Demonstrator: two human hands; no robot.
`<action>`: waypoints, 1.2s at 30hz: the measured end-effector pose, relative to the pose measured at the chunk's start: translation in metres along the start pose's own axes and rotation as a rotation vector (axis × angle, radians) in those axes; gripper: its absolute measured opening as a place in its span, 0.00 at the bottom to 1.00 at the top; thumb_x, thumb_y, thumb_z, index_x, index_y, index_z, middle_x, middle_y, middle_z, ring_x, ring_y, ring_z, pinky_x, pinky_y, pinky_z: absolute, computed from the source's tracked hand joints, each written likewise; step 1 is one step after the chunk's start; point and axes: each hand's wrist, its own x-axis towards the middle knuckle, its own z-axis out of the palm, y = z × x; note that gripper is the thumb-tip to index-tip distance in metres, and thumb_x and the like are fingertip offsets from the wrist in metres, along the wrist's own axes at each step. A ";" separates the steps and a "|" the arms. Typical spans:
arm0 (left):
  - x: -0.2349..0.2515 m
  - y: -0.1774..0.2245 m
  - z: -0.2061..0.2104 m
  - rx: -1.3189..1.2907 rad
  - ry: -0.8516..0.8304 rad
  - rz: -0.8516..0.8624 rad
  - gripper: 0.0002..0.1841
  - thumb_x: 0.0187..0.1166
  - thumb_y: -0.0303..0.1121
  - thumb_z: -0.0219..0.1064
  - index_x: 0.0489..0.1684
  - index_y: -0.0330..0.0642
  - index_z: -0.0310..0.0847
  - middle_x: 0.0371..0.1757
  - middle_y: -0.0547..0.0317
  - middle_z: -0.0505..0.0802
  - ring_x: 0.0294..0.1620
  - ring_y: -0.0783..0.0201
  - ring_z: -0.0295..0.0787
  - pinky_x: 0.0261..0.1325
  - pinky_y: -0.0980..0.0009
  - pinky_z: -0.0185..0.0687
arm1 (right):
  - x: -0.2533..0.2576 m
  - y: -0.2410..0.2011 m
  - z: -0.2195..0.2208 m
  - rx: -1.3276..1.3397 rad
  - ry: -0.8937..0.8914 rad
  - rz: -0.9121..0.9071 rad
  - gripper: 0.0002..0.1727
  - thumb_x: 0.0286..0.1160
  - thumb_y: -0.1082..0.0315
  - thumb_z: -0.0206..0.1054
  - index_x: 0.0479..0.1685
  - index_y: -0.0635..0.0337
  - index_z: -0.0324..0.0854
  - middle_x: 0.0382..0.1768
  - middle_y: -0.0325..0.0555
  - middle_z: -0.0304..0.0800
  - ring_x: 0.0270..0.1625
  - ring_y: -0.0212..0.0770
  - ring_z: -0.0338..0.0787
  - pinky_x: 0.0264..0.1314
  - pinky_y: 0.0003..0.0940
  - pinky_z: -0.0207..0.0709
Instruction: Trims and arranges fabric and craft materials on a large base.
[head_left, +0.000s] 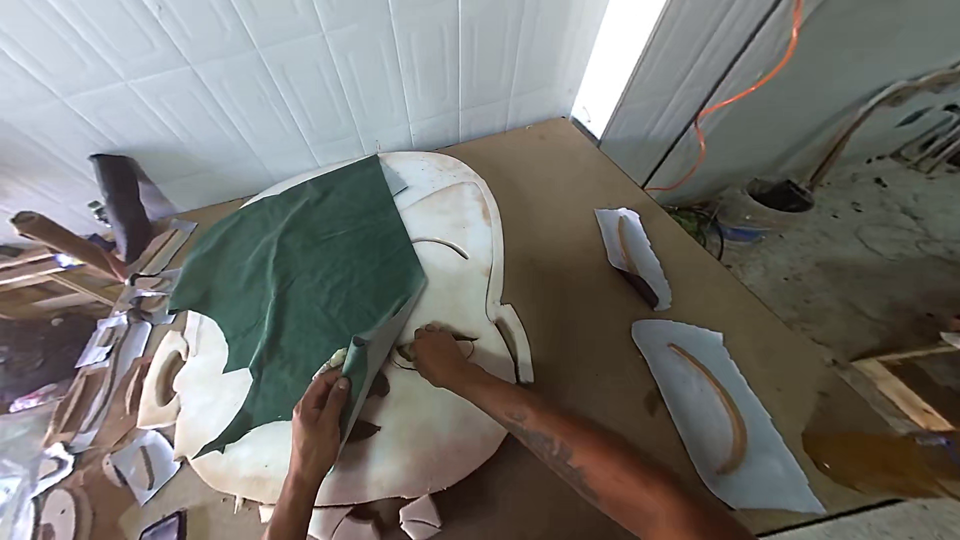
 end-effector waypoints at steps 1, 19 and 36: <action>0.000 -0.001 0.000 0.001 -0.002 -0.002 0.11 0.87 0.32 0.61 0.51 0.39 0.89 0.45 0.58 0.95 0.45 0.65 0.93 0.52 0.67 0.91 | 0.000 -0.002 -0.001 -0.015 0.000 -0.009 0.14 0.77 0.64 0.63 0.51 0.63 0.88 0.61 0.58 0.87 0.71 0.61 0.81 0.69 0.65 0.73; -0.009 -0.007 -0.001 -0.002 -0.035 -0.018 0.11 0.85 0.37 0.64 0.48 0.43 0.91 0.38 0.64 0.95 0.39 0.71 0.91 0.47 0.71 0.89 | -0.170 -0.001 -0.007 0.260 0.234 0.219 0.15 0.72 0.54 0.68 0.41 0.55 0.92 0.45 0.50 0.87 0.53 0.49 0.85 0.60 0.50 0.78; -0.118 0.064 -0.023 -0.538 -0.629 0.219 0.14 0.81 0.35 0.72 0.54 0.35 0.87 0.46 0.51 0.96 0.43 0.58 0.95 0.52 0.60 0.94 | -0.261 -0.164 0.020 1.106 0.750 -0.031 0.12 0.82 0.62 0.64 0.46 0.61 0.88 0.38 0.43 0.90 0.40 0.36 0.88 0.43 0.34 0.83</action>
